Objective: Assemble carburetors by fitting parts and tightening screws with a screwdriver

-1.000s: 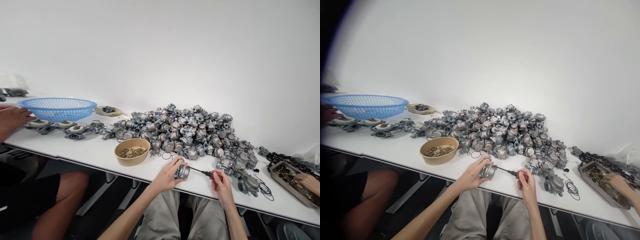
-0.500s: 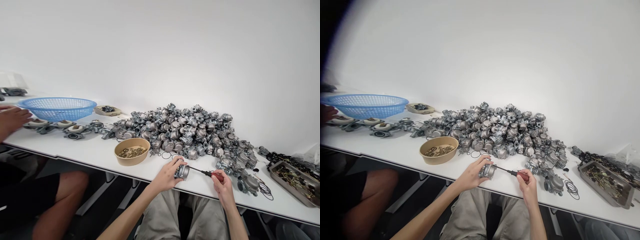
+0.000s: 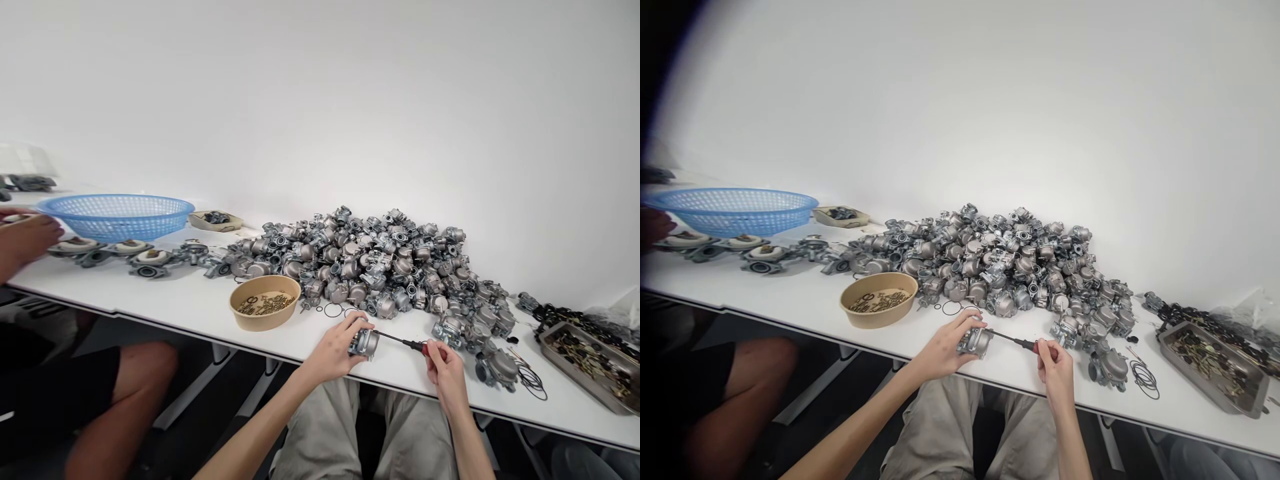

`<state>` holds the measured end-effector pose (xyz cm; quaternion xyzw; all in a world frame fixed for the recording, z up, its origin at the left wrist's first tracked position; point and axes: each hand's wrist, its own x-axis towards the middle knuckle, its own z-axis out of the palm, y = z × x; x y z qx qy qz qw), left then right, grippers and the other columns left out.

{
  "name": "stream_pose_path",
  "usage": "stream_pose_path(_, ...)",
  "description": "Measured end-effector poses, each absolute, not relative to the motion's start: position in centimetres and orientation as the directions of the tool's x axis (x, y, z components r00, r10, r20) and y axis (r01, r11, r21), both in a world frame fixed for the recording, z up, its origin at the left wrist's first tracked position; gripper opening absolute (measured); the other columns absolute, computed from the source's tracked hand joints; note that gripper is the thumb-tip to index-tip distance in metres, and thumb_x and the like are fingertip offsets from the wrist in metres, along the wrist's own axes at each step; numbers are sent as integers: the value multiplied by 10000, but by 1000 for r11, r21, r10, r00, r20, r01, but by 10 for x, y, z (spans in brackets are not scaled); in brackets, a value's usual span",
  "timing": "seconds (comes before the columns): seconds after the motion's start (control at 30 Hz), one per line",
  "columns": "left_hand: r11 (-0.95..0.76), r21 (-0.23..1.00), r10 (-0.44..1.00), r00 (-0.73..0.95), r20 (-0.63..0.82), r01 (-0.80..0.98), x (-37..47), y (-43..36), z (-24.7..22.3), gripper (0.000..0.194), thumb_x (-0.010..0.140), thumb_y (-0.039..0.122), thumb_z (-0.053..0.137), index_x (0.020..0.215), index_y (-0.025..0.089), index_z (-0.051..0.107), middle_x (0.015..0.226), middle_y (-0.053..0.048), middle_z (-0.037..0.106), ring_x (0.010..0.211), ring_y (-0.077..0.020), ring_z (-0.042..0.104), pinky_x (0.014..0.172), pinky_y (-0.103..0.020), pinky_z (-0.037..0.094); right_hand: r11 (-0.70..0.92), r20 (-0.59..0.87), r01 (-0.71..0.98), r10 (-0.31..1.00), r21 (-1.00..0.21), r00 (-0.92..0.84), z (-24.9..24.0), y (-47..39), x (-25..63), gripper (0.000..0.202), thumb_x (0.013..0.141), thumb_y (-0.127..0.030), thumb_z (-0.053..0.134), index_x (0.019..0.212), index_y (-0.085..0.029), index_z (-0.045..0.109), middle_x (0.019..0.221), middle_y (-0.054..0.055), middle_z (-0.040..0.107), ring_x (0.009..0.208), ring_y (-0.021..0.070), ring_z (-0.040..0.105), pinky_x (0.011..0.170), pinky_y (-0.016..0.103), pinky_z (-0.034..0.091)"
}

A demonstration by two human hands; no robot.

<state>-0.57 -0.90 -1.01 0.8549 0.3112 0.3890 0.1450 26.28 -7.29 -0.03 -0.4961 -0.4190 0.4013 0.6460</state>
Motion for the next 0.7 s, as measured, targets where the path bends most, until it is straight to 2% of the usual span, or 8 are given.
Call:
stream_pose_path(0.1, -758, 500, 652, 484, 584, 418, -5, -8, -12, 584, 765, 143, 817, 1263, 277, 544, 1416, -117, 555, 1241, -344, 644, 968, -417, 560, 185, 150, -76, 931, -980, 334, -1, -71, 262, 560, 665, -698, 871, 629, -176, 672, 506, -66, 402, 420, 54, 225, 379, 226, 118)
stream_pose_path(0.2, -748, 514, 663, 471, 582, 419, -5, -8, -12, 597, 749, 121, 814, 1261, 276, 548, 1415, -112, 560, 1233, -338, 650, 970, -417, 560, 190, 171, -34, 936, -981, 307, 0, -69, 263, 542, 676, -682, 872, 660, -178, 676, 533, -49, 477, 417, 62, 305, 382, 226, 200)
stream_pose_path(0.37, -716, 560, 698, 436, 569, 416, -7, -7, -10, 613, 735, 96, 818, 1257, 265, 543, 1392, -110, 577, 1276, -329, 625, 1015, -422, 535, 176, 163, -96, 978, -980, 127, 9, -63, 268, 488, 662, -553, 938, 903, -208, 691, 564, -81, 502, 458, 95, 439, 454, 223, 348)
stream_pose_path(0.5, -709, 577, 705, 432, 563, 405, -8, -6, -9, 597, 732, 110, 823, 1240, 265, 550, 1370, -100, 592, 1274, -317, 626, 1015, -407, 538, 134, 133, -63, 991, -989, 32, 13, -53, 277, 478, 674, -532, 938, 908, -214, 669, 612, -62, 568, 442, 110, 502, 445, 240, 400)
stream_pose_path(0.6, -708, 578, 706, 431, 561, 407, -8, -6, -9, 602, 716, 106, 832, 1227, 265, 557, 1367, -94, 595, 1273, -316, 628, 1016, -403, 539, 152, 151, -75, 988, -985, 22, 10, -49, 280, 476, 674, -530, 938, 909, -212, 672, 618, -59, 579, 423, 104, 490, 435, 240, 399)
stream_pose_path(0.7, -708, 581, 706, 429, 564, 401, -8, -6, -9, 613, 712, 90, 829, 1234, 266, 560, 1379, -94, 592, 1285, -317, 622, 1024, -407, 536, 179, 175, -74, 983, -981, 62, 4, -52, 278, 488, 668, -545, 936, 910, -205, 682, 602, -53, 580, 421, 99, 480, 418, 217, 328)
